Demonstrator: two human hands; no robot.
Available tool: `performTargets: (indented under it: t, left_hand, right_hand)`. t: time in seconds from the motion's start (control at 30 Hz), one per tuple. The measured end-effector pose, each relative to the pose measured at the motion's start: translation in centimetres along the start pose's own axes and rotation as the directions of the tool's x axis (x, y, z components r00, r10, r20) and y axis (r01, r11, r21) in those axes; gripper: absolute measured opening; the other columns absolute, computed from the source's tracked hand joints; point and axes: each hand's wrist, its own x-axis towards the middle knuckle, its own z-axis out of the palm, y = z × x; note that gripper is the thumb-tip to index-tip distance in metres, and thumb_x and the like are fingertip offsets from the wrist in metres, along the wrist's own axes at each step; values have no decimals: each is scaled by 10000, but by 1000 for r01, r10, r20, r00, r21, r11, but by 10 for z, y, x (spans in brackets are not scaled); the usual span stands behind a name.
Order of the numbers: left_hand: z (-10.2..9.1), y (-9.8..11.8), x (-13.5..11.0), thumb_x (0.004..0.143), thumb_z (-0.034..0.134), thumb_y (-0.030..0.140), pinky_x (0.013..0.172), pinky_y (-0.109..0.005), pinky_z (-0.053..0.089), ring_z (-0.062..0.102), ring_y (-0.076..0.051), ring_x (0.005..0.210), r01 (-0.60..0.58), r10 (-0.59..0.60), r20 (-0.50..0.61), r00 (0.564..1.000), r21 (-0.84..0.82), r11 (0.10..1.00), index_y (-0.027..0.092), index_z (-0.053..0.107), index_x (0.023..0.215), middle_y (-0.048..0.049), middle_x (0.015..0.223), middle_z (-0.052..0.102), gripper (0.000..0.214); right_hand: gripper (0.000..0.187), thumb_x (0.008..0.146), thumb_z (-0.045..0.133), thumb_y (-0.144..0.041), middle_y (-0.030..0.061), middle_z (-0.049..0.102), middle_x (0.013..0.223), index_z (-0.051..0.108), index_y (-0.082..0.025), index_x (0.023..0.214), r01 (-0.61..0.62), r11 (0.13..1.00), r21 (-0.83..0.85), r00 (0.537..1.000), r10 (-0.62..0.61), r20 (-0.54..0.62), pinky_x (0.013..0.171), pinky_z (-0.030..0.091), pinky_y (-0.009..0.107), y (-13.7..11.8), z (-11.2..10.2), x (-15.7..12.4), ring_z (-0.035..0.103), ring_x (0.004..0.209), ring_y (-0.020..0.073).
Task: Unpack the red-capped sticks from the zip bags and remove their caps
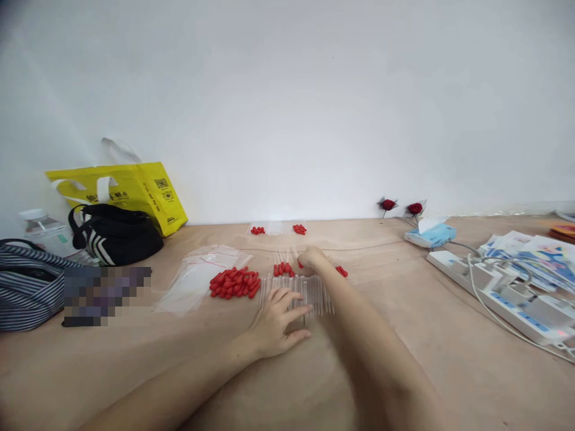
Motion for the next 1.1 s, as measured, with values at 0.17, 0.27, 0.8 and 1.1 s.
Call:
performTargets:
  t: [0.17, 0.27, 0.8, 1.1]
  left_hand:
    - [11, -5, 15, 724, 602, 367, 860, -422, 300, 495, -216, 943, 46, -46, -1, 999, 18, 999, 238, 634, 901, -42, 990, 592, 221]
    - [11, -4, 18, 718, 610, 365, 872, -430, 290, 503, -217, 930, 78, -77, -32, 997, 44, 996, 234, 600, 979, -46, 980, 599, 292]
    - [-36, -9, -44, 816, 478, 277, 831, -386, 317, 513, -189, 851, 120, -76, -220, 973, 193, 974, 244, 590, 970, -36, 883, 616, 193]
    - [-36, -2, -37, 820, 489, 212, 810, -367, 306, 501, -113, 601, 55, -1, -213, 977, 248, 967, 225, 620, 731, 35, 592, 608, 160]
  right_hand:
    - [231, 819, 491, -303, 72, 609, 860, 593, -99, 860, -3, 993, 116, 1000, 1, 11, 666, 473, 318, 31, -24, -27, 580, 756, 183]
    - [191, 813, 466, -279, 43, 625, 730, 589, -133, 796, 77, 974, 211, 996, -64, -68, 596, 451, 254, 50, -28, -51, 576, 645, 138]
    - [180, 834, 457, -232, 24, 591, 785, 616, -234, 918, 710, 660, -244, 587, -747, -311, 705, 263, 330, 35, 7, -159, 467, 737, 142]
    - [156, 817, 487, -238, 10, 559, 676, 632, -232, 873, 739, 633, -230, 553, -765, -331, 694, 251, 323, 26, 17, -159, 422, 682, 136]
